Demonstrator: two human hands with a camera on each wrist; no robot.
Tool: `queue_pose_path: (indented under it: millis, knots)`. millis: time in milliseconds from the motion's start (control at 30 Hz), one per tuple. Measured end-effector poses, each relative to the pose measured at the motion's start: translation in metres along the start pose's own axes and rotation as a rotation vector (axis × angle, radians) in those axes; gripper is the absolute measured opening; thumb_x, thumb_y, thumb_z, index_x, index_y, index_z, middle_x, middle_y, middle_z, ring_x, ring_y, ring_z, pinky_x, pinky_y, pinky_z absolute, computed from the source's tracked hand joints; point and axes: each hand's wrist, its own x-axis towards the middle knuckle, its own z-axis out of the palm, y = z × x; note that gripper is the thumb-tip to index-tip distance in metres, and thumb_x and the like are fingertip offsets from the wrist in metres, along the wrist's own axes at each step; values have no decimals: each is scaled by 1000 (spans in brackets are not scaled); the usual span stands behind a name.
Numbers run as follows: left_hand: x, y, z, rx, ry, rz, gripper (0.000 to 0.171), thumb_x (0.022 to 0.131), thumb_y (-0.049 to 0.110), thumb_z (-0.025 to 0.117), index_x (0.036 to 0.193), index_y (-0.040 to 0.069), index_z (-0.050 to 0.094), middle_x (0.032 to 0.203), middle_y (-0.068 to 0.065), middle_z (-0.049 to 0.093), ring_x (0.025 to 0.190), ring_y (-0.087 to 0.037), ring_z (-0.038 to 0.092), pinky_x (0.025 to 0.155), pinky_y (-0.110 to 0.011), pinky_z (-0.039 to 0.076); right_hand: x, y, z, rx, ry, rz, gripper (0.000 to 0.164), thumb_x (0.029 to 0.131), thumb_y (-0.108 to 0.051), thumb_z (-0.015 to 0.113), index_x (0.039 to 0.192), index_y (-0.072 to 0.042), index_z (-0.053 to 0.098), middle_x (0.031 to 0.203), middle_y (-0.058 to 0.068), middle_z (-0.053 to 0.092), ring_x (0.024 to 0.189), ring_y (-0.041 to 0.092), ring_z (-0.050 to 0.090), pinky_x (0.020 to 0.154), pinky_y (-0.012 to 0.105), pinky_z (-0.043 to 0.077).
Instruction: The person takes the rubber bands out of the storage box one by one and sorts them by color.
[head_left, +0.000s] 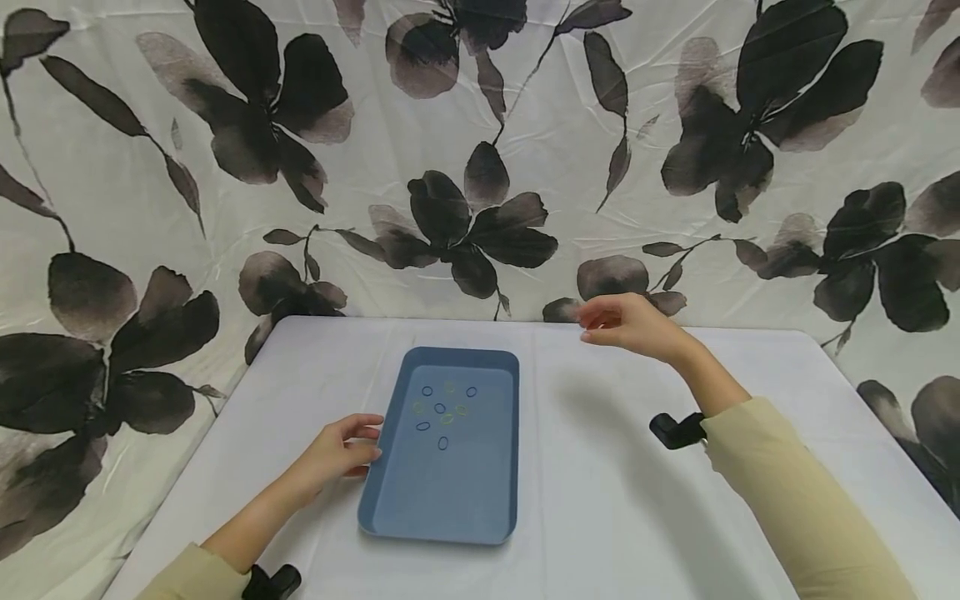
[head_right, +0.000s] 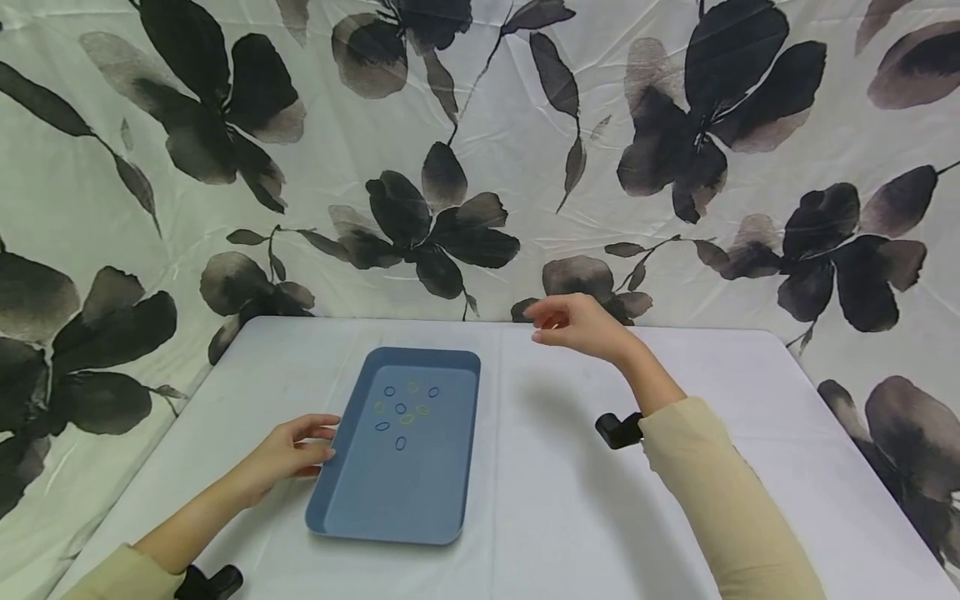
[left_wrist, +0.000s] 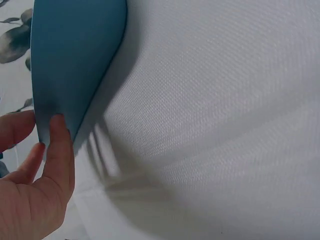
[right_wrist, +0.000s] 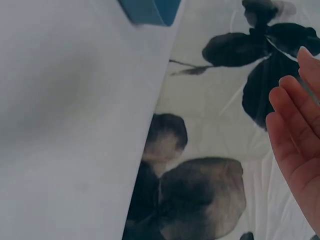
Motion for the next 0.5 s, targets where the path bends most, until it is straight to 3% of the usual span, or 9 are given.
queue_pose_path:
  millis: [167, 500]
  knots:
    - [-1, -1, 0, -28, -5, 11, 55, 82, -2, 61, 132, -8, 41, 120, -29, 50, 90, -25, 62, 71, -39, 53, 19, -5, 18, -24, -67, -31, 29, 84, -9, 68, 112, -2, 64, 97, 10, 63, 87, 20, 61, 77, 32, 51]
    - [1, -5, 4, -106, 16, -40, 59, 78, -4, 62, 134, -5, 42, 121, -26, 51, 90, -23, 61, 72, -36, 52, 49, -7, 62, -11, -154, -49, 27, 83, -7, 68, 109, -2, 66, 92, 5, 66, 87, 18, 60, 74, 31, 51]
